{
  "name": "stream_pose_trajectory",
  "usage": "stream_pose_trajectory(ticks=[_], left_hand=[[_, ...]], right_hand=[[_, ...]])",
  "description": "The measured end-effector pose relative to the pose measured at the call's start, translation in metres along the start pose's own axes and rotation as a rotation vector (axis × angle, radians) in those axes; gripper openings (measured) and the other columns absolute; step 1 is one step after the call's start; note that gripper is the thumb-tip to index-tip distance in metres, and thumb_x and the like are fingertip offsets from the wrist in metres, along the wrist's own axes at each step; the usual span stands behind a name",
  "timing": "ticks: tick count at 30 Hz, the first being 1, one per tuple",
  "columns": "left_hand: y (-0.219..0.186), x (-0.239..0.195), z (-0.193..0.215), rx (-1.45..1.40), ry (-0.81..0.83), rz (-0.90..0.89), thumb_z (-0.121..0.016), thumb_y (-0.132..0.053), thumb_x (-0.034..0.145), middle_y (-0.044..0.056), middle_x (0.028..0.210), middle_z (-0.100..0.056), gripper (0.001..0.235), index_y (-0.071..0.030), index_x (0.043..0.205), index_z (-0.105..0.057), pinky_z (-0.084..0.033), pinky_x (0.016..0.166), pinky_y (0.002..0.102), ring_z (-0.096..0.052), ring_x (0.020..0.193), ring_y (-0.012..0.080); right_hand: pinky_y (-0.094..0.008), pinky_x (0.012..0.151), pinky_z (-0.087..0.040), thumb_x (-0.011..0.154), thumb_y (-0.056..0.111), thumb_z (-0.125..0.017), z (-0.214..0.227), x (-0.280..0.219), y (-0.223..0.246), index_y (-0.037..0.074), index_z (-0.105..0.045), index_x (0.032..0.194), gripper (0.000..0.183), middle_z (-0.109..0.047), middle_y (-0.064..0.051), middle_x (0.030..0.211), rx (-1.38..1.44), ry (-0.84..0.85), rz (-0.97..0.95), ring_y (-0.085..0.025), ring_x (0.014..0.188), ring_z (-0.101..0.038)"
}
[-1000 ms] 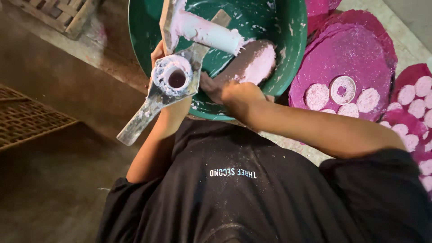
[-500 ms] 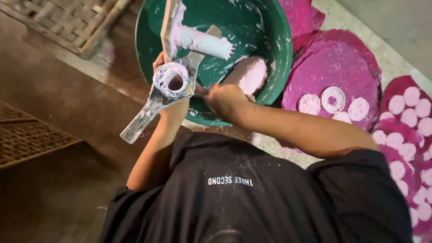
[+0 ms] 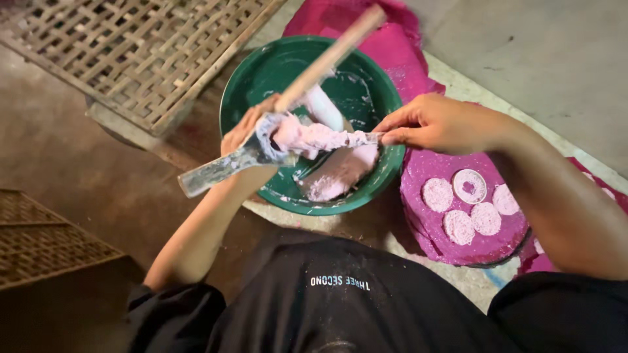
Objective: The person scoops pink paste from a green bucket using a wooden stick and fills a handheld metal extruder. They press the paste through a circular nozzle onto a pink mat, forming round discs. The person repeatedly refills the extruder and continues shaping discs in rows.
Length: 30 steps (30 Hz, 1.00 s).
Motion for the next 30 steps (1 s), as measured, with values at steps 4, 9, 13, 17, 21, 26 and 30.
stream_pose_trajectory(ticks=[4, 9, 13, 17, 21, 26, 30], left_hand=[[-0.022, 0.014, -0.016, -0.029, 0.128, -0.150, -0.075, -0.025, 0.078, 0.014, 0.117, -0.071, 0.067, -0.008, 0.141, -0.057, -0.057, 0.079, 0.041, -0.071, 0.098, 0.0339], [-0.025, 0.005, -0.056, 0.029, 0.263, -0.036, -0.074, -0.029, 0.085, 0.017, 0.115, -0.071, 0.051, -0.011, 0.131, -0.062, -0.055, 0.084, 0.046, -0.068, 0.099, 0.0394], [-0.004, -0.006, -0.063, -0.100, 0.382, -0.013, -0.067, -0.022, 0.090, 0.013, 0.115, -0.072, 0.046, -0.010, 0.134, -0.060, -0.055, 0.087, 0.040, -0.070, 0.102, 0.0325], [0.019, 0.010, -0.048, -0.015, 0.192, -0.005, -0.073, -0.023, 0.095, 0.009, 0.112, -0.073, 0.020, -0.015, 0.112, -0.067, -0.058, 0.091, 0.036, -0.072, 0.102, 0.0265], [0.004, 0.024, -0.051, -0.379, -0.148, 0.115, -0.070, -0.024, 0.099, 0.011, 0.121, -0.067, 0.045, -0.007, 0.138, -0.056, -0.058, 0.090, 0.036, -0.069, 0.105, 0.0290], [-0.005, 0.041, -0.055, 0.268, -0.214, 0.018, -0.081, -0.034, 0.086, 0.015, 0.142, -0.061, 0.052, -0.006, 0.126, -0.062, -0.056, 0.079, 0.042, -0.068, 0.106, 0.0340], [0.009, 0.050, -0.053, 0.265, -0.132, 0.100, -0.075, -0.034, 0.092, 0.015, 0.142, -0.057, 0.066, -0.006, 0.148, -0.054, -0.058, 0.086, 0.044, -0.066, 0.111, 0.0337]], right_hand=[[-0.039, 0.071, -0.053, 0.093, 0.036, -0.061, -0.007, 0.012, 0.020, 0.021, -0.081, 0.112, 0.031, -0.080, -0.010, 0.096, -0.519, -0.103, -0.314, -0.028, 0.081, -0.073], [-0.035, 0.050, -0.051, 0.081, 0.022, -0.064, -0.101, 0.032, 0.024, 0.007, -0.069, 0.096, 0.021, -0.063, -0.003, 0.071, -1.417, -0.492, 0.139, -0.022, 0.058, -0.064], [-0.033, 0.058, -0.050, 0.080, 0.017, -0.064, -0.114, 0.005, 0.010, 0.007, -0.065, 0.091, 0.015, -0.061, -0.005, 0.082, -1.285, -0.454, 0.210, -0.021, 0.070, -0.064], [-0.040, 0.065, -0.052, 0.089, 0.009, -0.063, -0.080, -0.037, 0.033, 0.007, -0.068, 0.105, 0.017, -0.064, -0.010, 0.089, -0.868, -0.543, -0.123, -0.027, 0.080, -0.067], [-0.041, 0.093, -0.054, 0.097, -0.005, -0.055, -0.079, -0.008, 0.028, 0.001, -0.062, 0.135, 0.040, -0.069, -0.021, 0.118, -0.272, -0.824, 0.184, -0.036, 0.108, -0.068], [-0.031, 0.094, -0.053, 0.098, -0.004, -0.055, -0.153, 0.037, -0.040, 0.005, -0.050, 0.151, 0.054, -0.069, -0.024, 0.119, 0.049, -0.824, 0.125, -0.027, 0.107, -0.071], [-0.028, 0.086, -0.054, 0.099, 0.002, -0.058, -0.151, 0.021, -0.063, 0.005, -0.058, 0.144, 0.044, -0.073, -0.021, 0.120, 0.279, -0.695, -0.066, -0.012, 0.098, -0.065]])
Point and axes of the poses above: each hand's wrist, its own x-axis towards the middle knuckle, its own z-axis out of the back of the hand, y = z × x, the point moved 1 cm from there along x, towards the middle knuckle
